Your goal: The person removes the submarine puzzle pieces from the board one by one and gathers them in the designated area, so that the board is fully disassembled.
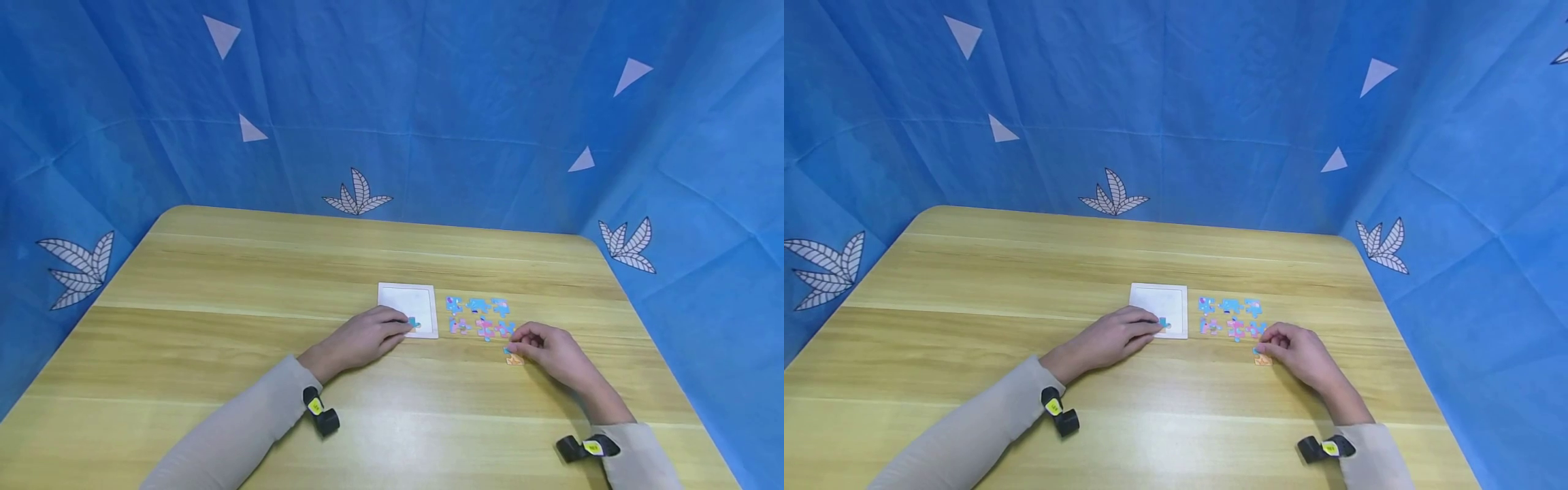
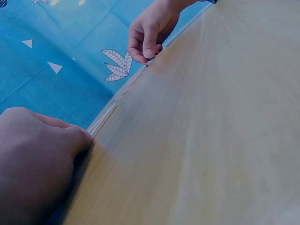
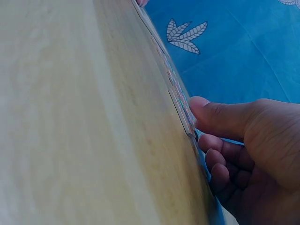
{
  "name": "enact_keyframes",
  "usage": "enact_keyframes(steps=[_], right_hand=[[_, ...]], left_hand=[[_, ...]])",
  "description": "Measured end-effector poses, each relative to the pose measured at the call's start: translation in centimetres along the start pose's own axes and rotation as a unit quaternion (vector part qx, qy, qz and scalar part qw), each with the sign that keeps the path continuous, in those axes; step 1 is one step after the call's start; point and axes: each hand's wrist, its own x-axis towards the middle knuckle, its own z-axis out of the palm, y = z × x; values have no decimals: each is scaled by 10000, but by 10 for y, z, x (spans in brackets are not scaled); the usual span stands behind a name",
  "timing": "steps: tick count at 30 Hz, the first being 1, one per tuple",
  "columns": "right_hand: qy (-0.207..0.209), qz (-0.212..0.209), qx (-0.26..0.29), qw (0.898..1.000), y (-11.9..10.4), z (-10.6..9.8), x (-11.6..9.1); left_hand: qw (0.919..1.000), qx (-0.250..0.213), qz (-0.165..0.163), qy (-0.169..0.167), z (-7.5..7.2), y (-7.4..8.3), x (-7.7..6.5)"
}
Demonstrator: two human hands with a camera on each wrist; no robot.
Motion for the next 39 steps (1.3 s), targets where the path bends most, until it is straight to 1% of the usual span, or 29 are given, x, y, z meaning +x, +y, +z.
enact_keyframes(steps=[6, 11, 20, 26, 34, 39], right_hand=[[40, -139, -27, 9999, -3, -1, 1], [55, -333, -113, 9994, -12, -2, 4], [-173, -718, 207, 9971, -41, 4, 20], [-203, -1007, 124, 9946, -59, 14, 31], [-220, -1411, 125, 9897, -79, 34, 46], [-291, -1516, 31, 9880, -89, 44, 53]], left_hand=[[10000, 82, 22, 3, 0, 0, 1], [9999, 151, -18, 15, -2, 1, 0], [9987, 364, -358, 2, -4, 2, -3], [9975, 395, -580, -4, -5, 2, -4], [9938, 453, -1011, 81, -5, 1, -4], [9929, 470, -1084, 169, -4, 0, -3]])
